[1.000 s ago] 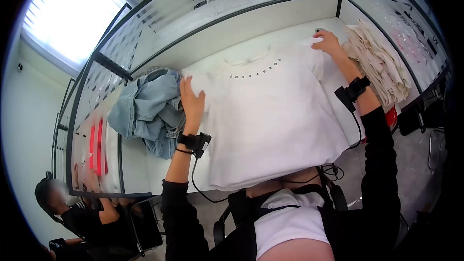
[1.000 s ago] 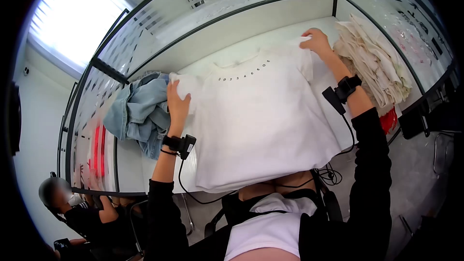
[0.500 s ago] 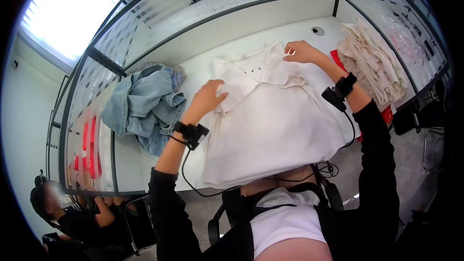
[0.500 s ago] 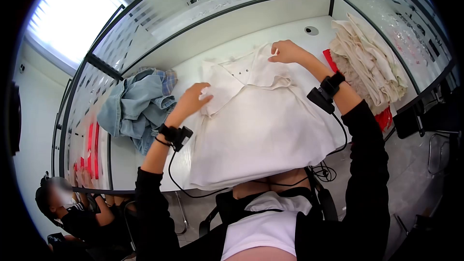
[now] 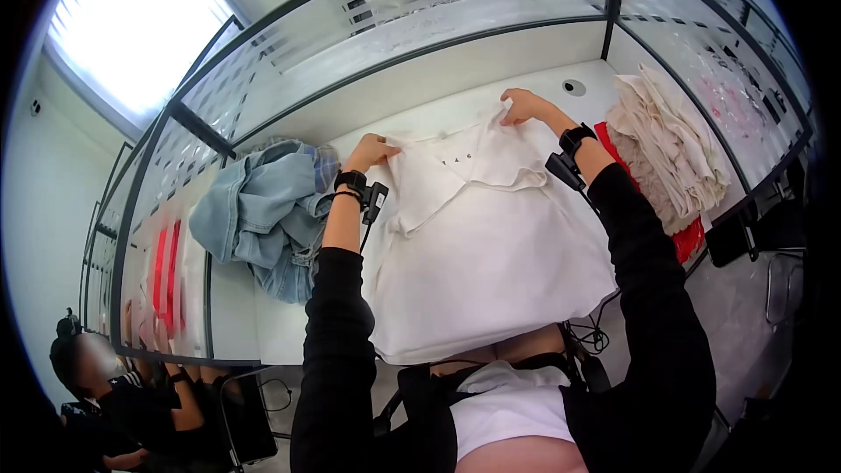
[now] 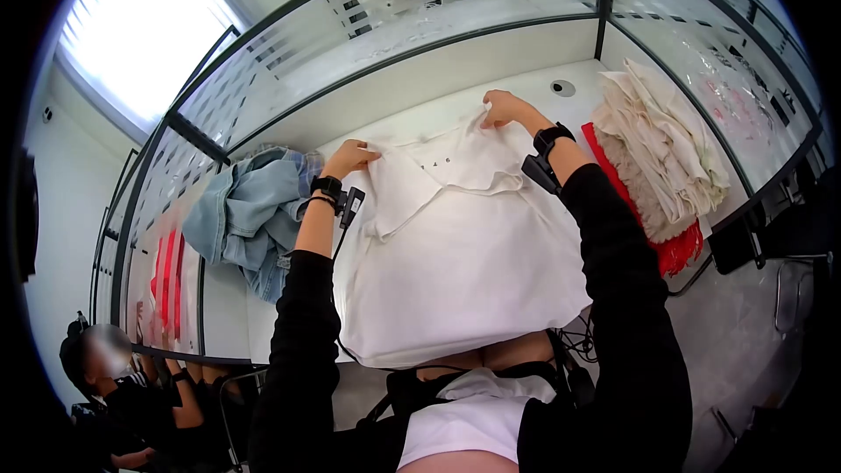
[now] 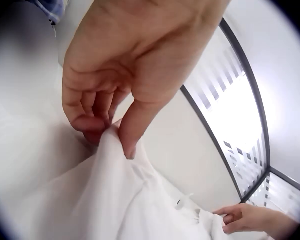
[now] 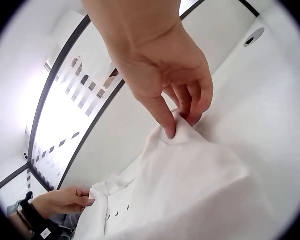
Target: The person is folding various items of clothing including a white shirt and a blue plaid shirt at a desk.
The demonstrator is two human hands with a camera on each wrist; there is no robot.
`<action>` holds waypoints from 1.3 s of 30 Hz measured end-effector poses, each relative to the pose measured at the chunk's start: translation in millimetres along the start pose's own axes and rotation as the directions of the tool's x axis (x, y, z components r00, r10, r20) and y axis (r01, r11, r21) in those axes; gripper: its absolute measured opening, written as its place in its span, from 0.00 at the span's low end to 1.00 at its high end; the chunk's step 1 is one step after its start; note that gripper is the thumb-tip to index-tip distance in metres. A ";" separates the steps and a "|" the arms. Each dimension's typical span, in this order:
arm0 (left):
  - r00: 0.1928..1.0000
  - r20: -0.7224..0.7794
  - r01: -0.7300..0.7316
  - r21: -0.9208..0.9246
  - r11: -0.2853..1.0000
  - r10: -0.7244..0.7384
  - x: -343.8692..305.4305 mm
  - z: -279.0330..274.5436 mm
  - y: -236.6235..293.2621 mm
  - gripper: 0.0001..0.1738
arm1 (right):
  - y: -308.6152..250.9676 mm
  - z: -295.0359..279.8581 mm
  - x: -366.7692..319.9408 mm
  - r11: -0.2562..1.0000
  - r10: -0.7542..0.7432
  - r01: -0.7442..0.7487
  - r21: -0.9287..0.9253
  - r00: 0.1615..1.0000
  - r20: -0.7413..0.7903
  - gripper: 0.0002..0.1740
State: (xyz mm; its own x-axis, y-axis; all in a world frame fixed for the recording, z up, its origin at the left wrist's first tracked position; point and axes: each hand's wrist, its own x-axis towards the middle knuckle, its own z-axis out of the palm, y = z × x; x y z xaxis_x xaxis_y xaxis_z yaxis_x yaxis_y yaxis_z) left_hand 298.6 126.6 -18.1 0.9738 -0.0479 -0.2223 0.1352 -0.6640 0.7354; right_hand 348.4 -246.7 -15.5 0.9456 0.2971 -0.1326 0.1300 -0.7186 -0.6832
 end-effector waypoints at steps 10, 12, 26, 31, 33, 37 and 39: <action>0.882 -0.398 -0.288 -0.034 0.957 0.251 6.4 -40.4 49.4 0.10 | -18.7 -37.7 26.1 0.933 -0.353 0.280 -0.226 0.832 -0.428 0.15; 0.919 -0.308 -0.283 -0.085 0.955 0.245 -12.2 -47.1 65.9 0.11 | -34.9 -52.5 6.9 0.934 -0.356 0.331 -0.134 0.851 -0.387 0.15; 0.791 -0.052 -0.564 0.323 0.760 0.610 -207.0 2.3 41.9 0.15 | -76.1 -28.8 -189.3 0.726 -0.587 0.566 -0.390 0.806 0.076 0.12; 0.808 0.153 -0.571 0.441 0.692 0.569 -236.1 27.5 12.8 0.18 | -48.9 7.6 -219.1 0.684 -0.479 0.534 -0.497 0.843 0.247 0.14; 0.894 0.079 -0.422 0.482 0.768 0.442 -255.4 33.5 12.2 0.18 | -38.0 18.0 -236.4 0.692 -0.426 0.474 -0.545 0.877 0.223 0.16; 0.906 0.056 -0.387 0.510 0.768 0.419 -290.7 38.7 3.1 0.18 | -44.4 24.9 -283.4 0.806 -0.377 0.410 -0.426 0.911 0.165 0.16; 0.843 0.106 -0.499 0.521 0.693 0.527 -297.6 39.4 -4.1 0.19 | -34.0 39.0 -297.1 0.772 -0.484 0.509 -0.381 0.859 0.167 0.15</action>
State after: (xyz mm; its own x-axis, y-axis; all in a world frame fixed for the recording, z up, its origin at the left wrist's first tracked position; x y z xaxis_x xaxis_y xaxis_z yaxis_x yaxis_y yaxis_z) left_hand 1.0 114.1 19.8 0.8728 -0.4698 0.1322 -0.4874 -0.8248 0.2867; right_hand 51.4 -286.0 19.2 0.6998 0.7078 0.0968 0.6950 -0.6431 -0.3215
